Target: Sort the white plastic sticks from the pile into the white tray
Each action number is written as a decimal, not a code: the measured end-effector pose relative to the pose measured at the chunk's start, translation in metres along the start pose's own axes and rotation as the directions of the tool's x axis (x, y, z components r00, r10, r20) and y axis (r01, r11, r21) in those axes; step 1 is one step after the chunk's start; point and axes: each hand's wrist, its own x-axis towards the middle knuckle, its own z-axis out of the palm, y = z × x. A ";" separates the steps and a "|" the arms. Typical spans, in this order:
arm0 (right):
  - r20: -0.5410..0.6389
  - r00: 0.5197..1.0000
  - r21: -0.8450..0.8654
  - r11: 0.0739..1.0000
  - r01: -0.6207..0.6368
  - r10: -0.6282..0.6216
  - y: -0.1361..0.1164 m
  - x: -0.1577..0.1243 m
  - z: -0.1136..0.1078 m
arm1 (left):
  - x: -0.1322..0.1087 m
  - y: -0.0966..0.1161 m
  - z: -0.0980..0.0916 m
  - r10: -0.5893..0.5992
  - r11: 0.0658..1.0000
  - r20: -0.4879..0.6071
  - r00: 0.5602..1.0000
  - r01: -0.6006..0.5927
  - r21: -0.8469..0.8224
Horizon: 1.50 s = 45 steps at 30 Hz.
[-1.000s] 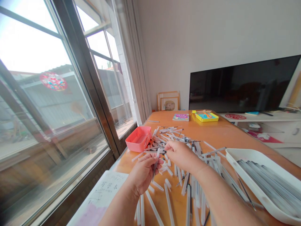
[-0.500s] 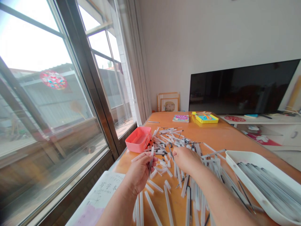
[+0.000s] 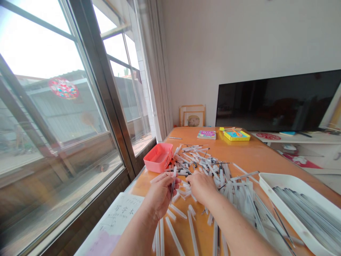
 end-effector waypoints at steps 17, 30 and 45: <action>-0.102 0.991 0.222 0.973 -0.062 0.086 0.011 0.005 0.011 | -0.003 -0.003 0.001 0.016 1.000 0.021 1.000 -0.016 0.004; -0.032 0.999 0.908 0.418 0.042 -0.029 0.003 -0.002 -0.031 | -0.008 0.000 0.006 0.007 1.000 0.070 0.997 -0.008 0.011; -0.051 0.999 0.903 0.426 0.054 -0.020 0.011 -0.018 -0.080 | -0.015 0.003 0.009 0.063 0.978 0.228 0.972 -0.105 0.178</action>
